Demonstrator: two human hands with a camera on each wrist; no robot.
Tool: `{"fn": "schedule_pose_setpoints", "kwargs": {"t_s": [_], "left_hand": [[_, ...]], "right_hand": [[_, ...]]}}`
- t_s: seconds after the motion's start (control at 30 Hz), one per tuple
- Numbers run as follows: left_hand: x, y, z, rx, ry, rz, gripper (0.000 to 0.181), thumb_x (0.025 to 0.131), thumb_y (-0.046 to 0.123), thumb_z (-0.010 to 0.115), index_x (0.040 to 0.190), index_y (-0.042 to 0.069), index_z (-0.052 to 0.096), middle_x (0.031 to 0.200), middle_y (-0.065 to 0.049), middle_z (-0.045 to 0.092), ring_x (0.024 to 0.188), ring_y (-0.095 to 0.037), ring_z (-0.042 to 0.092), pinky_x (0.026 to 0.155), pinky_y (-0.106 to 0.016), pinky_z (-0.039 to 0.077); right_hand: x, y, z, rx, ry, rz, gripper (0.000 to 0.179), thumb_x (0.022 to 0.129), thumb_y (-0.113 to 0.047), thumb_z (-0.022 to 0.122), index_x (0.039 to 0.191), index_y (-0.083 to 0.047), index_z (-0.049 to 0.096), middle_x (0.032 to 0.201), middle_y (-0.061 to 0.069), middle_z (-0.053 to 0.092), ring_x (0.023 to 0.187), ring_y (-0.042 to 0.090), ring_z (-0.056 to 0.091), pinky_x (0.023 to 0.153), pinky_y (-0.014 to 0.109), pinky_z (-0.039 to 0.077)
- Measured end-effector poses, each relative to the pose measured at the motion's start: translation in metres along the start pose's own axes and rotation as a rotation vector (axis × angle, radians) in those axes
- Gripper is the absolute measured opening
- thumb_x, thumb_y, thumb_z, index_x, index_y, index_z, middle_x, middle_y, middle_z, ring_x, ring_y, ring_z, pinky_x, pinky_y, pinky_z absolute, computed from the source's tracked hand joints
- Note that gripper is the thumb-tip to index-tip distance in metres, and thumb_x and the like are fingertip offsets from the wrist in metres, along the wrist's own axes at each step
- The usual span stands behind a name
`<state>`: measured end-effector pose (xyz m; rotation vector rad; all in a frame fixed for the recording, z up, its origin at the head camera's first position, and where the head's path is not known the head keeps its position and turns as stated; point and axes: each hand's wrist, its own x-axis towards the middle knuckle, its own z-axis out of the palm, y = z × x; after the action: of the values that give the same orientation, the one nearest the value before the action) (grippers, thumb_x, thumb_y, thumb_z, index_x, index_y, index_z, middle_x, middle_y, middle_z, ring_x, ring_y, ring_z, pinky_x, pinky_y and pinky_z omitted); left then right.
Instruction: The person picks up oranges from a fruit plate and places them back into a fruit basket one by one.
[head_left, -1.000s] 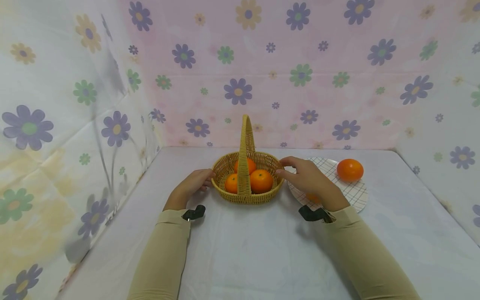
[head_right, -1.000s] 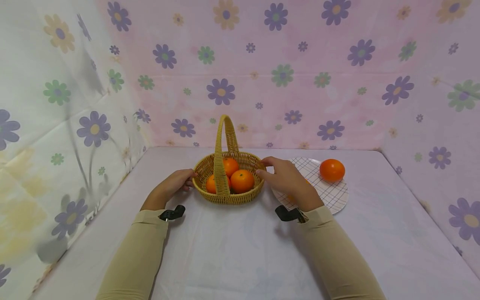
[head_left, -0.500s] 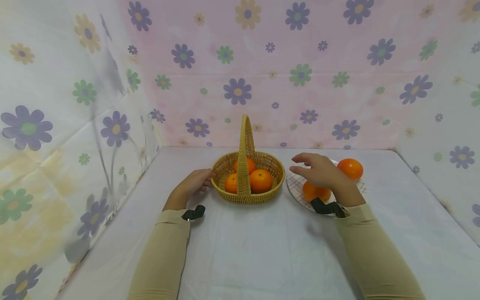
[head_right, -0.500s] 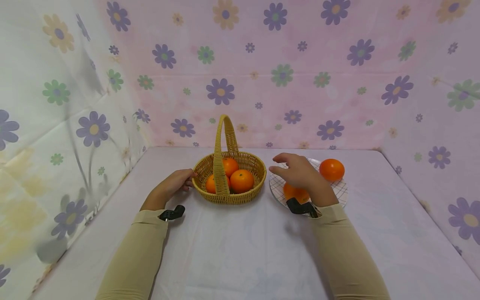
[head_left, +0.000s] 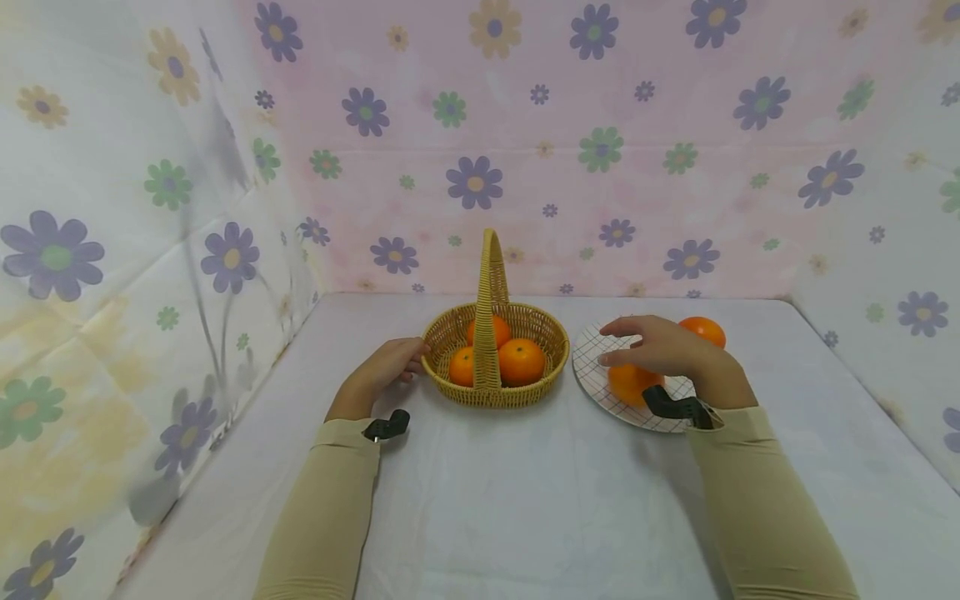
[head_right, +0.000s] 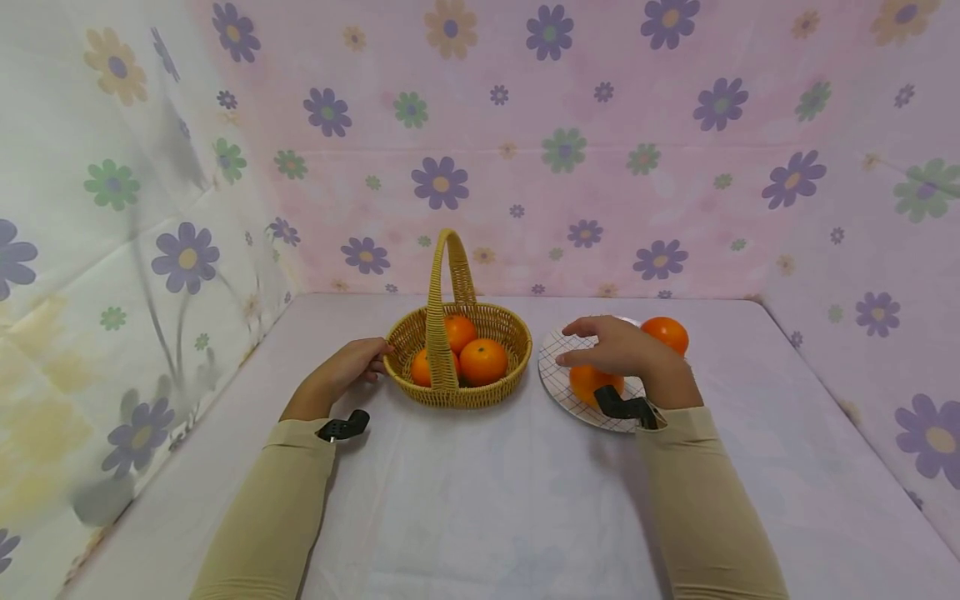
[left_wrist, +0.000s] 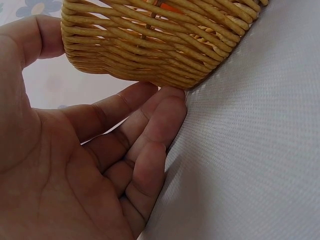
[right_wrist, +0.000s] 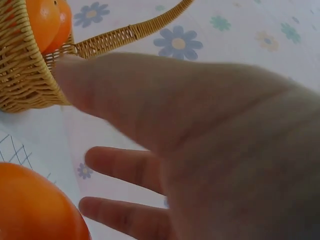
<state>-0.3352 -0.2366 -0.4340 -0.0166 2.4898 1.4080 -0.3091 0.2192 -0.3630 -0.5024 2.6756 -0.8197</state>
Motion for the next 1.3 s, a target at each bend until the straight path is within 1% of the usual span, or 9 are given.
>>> {"fn": "schedule_pose_setpoints", "kwargs": {"t_s": [0.2, 0.4, 0.47, 0.57, 0.8, 0.93, 1.03, 1.17, 1.3], "left_hand": [[0.001, -0.001, 0.000, 0.002, 0.002, 0.005, 0.054, 0.100, 0.043, 0.043, 0.136, 0.007, 0.062, 0.127, -0.013, 0.067, 0.110, -0.021, 0.064, 0.084, -0.025, 0.052], [0.002, -0.001, 0.001, -0.006, 0.006, 0.007, 0.052, 0.100, 0.042, 0.044, 0.133, 0.007, 0.063, 0.125, -0.012, 0.067, 0.109, -0.021, 0.064, 0.083, -0.025, 0.052], [0.001, 0.000, 0.001, -0.007, 0.007, 0.004, 0.051, 0.099, 0.042, 0.045, 0.132, 0.007, 0.064, 0.124, -0.011, 0.067, 0.109, -0.021, 0.064, 0.083, -0.026, 0.051], [0.001, 0.000, 0.001, -0.005, 0.010, 0.002, 0.051, 0.099, 0.042, 0.046, 0.131, 0.007, 0.064, 0.125, -0.011, 0.068, 0.110, -0.021, 0.064, 0.084, -0.025, 0.051], [0.000, 0.002, 0.001, -0.009, 0.016, -0.018, 0.054, 0.097, 0.043, 0.048, 0.134, 0.007, 0.063, 0.128, -0.012, 0.066, 0.114, -0.023, 0.064, 0.086, -0.027, 0.050], [-0.001, 0.003, 0.002, -0.010, 0.017, -0.025, 0.055, 0.097, 0.043, 0.048, 0.136, 0.007, 0.062, 0.131, -0.014, 0.066, 0.117, -0.024, 0.063, 0.088, -0.029, 0.051], [-0.001, 0.003, 0.001, -0.005, 0.013, -0.024, 0.055, 0.097, 0.043, 0.048, 0.136, 0.008, 0.062, 0.133, -0.014, 0.065, 0.118, -0.025, 0.063, 0.089, -0.029, 0.050], [-0.001, 0.002, 0.001, 0.000, 0.014, -0.021, 0.055, 0.097, 0.043, 0.046, 0.136, 0.008, 0.063, 0.133, -0.014, 0.065, 0.118, -0.025, 0.063, 0.091, -0.030, 0.050], [-0.001, 0.002, 0.001, 0.000, 0.019, -0.017, 0.055, 0.097, 0.044, 0.046, 0.135, 0.008, 0.063, 0.131, -0.013, 0.065, 0.118, -0.025, 0.064, 0.091, -0.030, 0.050]], "right_hand": [[-0.004, 0.000, -0.001, -0.021, -0.094, 0.016, 0.068, 0.088, -0.047, 0.077, 0.147, -0.019, 0.057, 0.155, 0.023, 0.048, 0.138, 0.043, 0.049, 0.107, 0.061, 0.045], [-0.004, -0.001, 0.001, 0.012, -0.146, 0.047, 0.064, 0.087, -0.034, 0.079, 0.145, -0.014, 0.059, 0.142, 0.022, 0.057, 0.112, 0.029, 0.062, 0.089, 0.041, 0.057], [-0.003, 0.000, 0.002, 0.016, -0.140, 0.046, 0.061, 0.088, -0.034, 0.078, 0.143, -0.014, 0.061, 0.139, 0.021, 0.059, 0.109, 0.027, 0.062, 0.086, 0.038, 0.057], [0.000, 0.004, 0.004, 0.028, -0.118, 0.058, 0.058, 0.091, -0.041, 0.075, 0.142, -0.015, 0.062, 0.136, 0.018, 0.060, 0.107, 0.027, 0.060, 0.081, 0.036, 0.057], [0.007, 0.009, 0.008, 0.047, -0.080, 0.100, 0.069, 0.091, -0.059, 0.070, 0.141, -0.013, 0.061, 0.135, 0.023, 0.058, 0.103, 0.029, 0.062, 0.076, 0.037, 0.060], [0.007, 0.009, 0.009, 0.073, -0.070, 0.124, 0.079, 0.090, -0.062, 0.070, 0.146, -0.009, 0.055, 0.137, 0.024, 0.056, 0.106, 0.030, 0.062, 0.078, 0.037, 0.061], [0.007, 0.009, 0.009, 0.097, -0.064, 0.133, 0.081, 0.093, -0.061, 0.066, 0.147, -0.003, 0.051, 0.137, 0.023, 0.057, 0.109, 0.030, 0.062, 0.079, 0.037, 0.062], [0.005, 0.009, 0.007, 0.125, -0.049, 0.161, 0.076, 0.098, -0.059, 0.059, 0.142, 0.003, 0.054, 0.130, 0.020, 0.061, 0.107, 0.030, 0.064, 0.078, 0.037, 0.062], [0.004, 0.009, 0.004, 0.099, -0.046, 0.187, 0.077, 0.097, -0.061, 0.059, 0.141, 0.003, 0.056, 0.127, 0.019, 0.062, 0.102, 0.028, 0.065, 0.077, 0.035, 0.062]]}}
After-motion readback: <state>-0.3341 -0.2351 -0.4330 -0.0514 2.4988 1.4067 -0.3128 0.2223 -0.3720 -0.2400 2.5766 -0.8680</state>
